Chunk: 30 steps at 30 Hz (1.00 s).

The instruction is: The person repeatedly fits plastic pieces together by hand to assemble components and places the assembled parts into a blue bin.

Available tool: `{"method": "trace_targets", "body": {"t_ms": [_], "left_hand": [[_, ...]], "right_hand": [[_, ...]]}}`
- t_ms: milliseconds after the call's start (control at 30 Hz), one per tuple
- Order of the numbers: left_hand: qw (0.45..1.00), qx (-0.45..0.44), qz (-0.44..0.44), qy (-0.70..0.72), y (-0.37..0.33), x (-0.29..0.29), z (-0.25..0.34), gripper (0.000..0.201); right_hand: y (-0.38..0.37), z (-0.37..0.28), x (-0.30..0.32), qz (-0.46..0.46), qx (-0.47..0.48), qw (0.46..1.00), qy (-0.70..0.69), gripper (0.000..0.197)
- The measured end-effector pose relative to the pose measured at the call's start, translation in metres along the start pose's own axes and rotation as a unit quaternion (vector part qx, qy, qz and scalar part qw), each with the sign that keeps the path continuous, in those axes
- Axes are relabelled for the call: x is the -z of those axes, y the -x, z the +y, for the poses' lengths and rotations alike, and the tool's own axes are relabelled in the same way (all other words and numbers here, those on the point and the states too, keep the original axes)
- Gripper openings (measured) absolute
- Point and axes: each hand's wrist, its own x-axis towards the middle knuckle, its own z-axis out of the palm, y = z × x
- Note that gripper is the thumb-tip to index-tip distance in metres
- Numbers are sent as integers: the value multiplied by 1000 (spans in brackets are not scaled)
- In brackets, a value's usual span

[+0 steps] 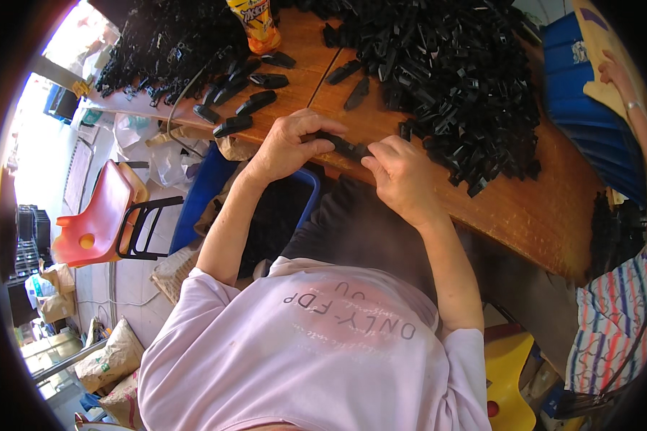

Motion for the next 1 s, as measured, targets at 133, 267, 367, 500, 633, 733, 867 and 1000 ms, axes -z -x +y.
{"method": "trace_targets", "body": {"t_ms": [133,267,367,500,633,733,867,1000], "left_hand": [[999,-35,16,-23,0,-2,-1,35],[999,-52,-3,-3,-2,-5,1,36],[997,-68,24,-12,0,-4,-7,36],[999,20,-3,-26,24,20,20,36],[988,20,21,-148,48,52,34,34],[977,-1,109,-183,34,48,46,33],[982,-18,131,-134,-20,1,43,33],[973,-81,150,-155,-52,-40,11,33]], "right_hand": [[-2,-7,-3,18,47,997,65,12],[-4,-7,-20,53,67,993,81,13],[-11,-5,-33,78,96,987,104,17],[1,-6,-27,90,111,988,60,21],[15,12,0,167,-14,969,184,33],[9,20,-2,143,-58,965,213,34],[4,23,-13,98,-72,965,233,26],[5,11,-8,84,-29,977,191,21]]}}
